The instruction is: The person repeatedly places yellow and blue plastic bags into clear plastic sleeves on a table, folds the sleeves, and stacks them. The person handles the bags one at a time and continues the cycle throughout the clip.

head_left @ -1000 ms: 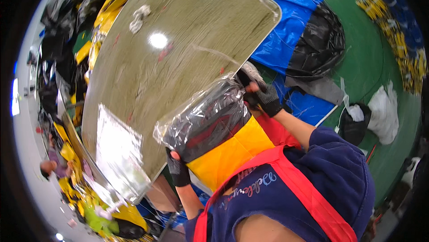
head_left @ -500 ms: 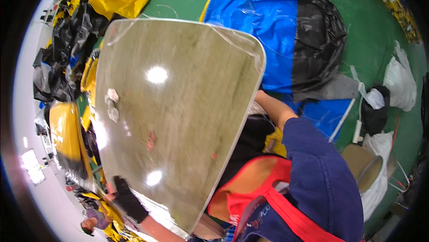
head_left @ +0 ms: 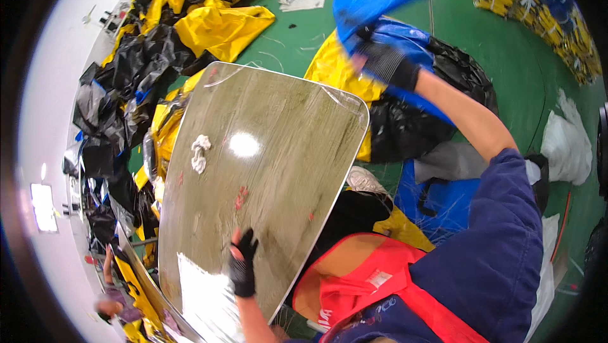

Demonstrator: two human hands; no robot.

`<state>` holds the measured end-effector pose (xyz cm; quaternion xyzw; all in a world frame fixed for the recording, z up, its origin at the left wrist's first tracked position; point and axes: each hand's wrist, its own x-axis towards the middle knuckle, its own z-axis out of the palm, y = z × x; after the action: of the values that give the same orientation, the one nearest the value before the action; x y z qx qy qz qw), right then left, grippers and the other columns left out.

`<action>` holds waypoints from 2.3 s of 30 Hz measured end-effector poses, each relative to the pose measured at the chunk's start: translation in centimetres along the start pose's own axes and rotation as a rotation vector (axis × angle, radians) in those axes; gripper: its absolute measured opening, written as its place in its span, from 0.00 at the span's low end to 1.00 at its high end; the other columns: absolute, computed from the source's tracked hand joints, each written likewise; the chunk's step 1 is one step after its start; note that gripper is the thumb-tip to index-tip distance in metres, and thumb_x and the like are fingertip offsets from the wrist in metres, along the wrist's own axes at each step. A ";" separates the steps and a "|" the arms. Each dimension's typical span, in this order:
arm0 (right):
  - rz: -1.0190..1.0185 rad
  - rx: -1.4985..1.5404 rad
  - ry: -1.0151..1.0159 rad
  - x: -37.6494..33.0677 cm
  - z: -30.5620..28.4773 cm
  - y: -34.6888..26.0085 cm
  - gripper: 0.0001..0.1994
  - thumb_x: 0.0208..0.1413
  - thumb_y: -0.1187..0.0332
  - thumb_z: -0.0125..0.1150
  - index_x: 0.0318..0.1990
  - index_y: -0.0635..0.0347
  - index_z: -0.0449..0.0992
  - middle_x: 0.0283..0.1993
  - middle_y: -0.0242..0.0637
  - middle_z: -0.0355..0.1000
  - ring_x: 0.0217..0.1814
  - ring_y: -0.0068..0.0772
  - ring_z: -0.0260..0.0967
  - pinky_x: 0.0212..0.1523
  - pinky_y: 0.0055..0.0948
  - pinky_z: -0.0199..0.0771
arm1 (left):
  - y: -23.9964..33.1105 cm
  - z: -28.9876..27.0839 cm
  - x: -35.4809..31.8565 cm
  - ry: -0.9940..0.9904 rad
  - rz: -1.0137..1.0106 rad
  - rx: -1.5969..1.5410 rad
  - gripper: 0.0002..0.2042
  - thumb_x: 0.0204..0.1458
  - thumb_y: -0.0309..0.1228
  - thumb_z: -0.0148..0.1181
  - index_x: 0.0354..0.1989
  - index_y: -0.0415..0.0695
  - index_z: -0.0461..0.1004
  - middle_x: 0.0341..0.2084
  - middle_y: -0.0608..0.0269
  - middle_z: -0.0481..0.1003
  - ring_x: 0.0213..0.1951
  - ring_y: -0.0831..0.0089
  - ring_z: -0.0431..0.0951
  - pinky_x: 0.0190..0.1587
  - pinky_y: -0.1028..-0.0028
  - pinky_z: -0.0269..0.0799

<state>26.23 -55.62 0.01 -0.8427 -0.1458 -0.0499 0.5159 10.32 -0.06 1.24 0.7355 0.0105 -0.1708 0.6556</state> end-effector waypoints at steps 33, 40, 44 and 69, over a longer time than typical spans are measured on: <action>-0.061 -0.955 -0.128 11.5 8.0 -9.9 0.38 0.40 0.42 0.62 0.57 0.54 0.67 0.56 0.52 0.67 0.60 0.50 0.62 0.61 0.43 0.59 | -6.9 -24.4 -22.8 1.102 -0.071 0.934 0.30 0.55 0.47 0.54 0.56 0.30 0.65 0.49 0.37 0.71 0.52 0.49 0.71 0.55 0.62 0.65; -0.591 -0.708 0.574 25.0 20.8 -28.3 0.16 0.53 0.56 0.54 0.45 0.55 0.75 0.43 0.49 0.70 0.44 0.51 0.70 0.41 0.45 0.71 | -6.8 -27.5 -19.1 1.661 -0.018 1.093 0.31 0.54 0.51 0.51 0.56 0.37 0.62 0.49 0.42 0.71 0.48 0.43 0.72 0.51 0.57 0.68; -0.907 -0.587 0.624 16.2 18.7 -29.6 0.17 0.49 0.64 0.60 0.47 0.56 0.72 0.45 0.51 0.69 0.47 0.49 0.68 0.44 0.44 0.71 | 1.0 -4.9 -4.6 0.182 0.562 1.327 0.37 0.46 0.57 0.58 0.64 0.52 0.59 0.64 0.48 0.55 0.66 0.48 0.52 0.67 0.55 0.42; -0.658 -0.403 -0.606 -12.7 18.6 -12.5 0.26 0.37 0.73 0.62 0.51 0.51 0.73 0.56 0.43 0.69 0.62 0.53 0.60 0.61 0.50 0.56 | -17.9 -42.9 -48.3 0.524 -0.772 1.808 0.27 0.54 0.49 0.52 0.59 0.50 0.65 0.58 0.50 0.65 0.60 0.57 0.63 0.60 0.50 0.56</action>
<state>9.14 -36.32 -0.86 -0.8115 -0.5355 0.0101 0.2336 -29.24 54.01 0.31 0.9162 0.2574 -0.1481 -0.2690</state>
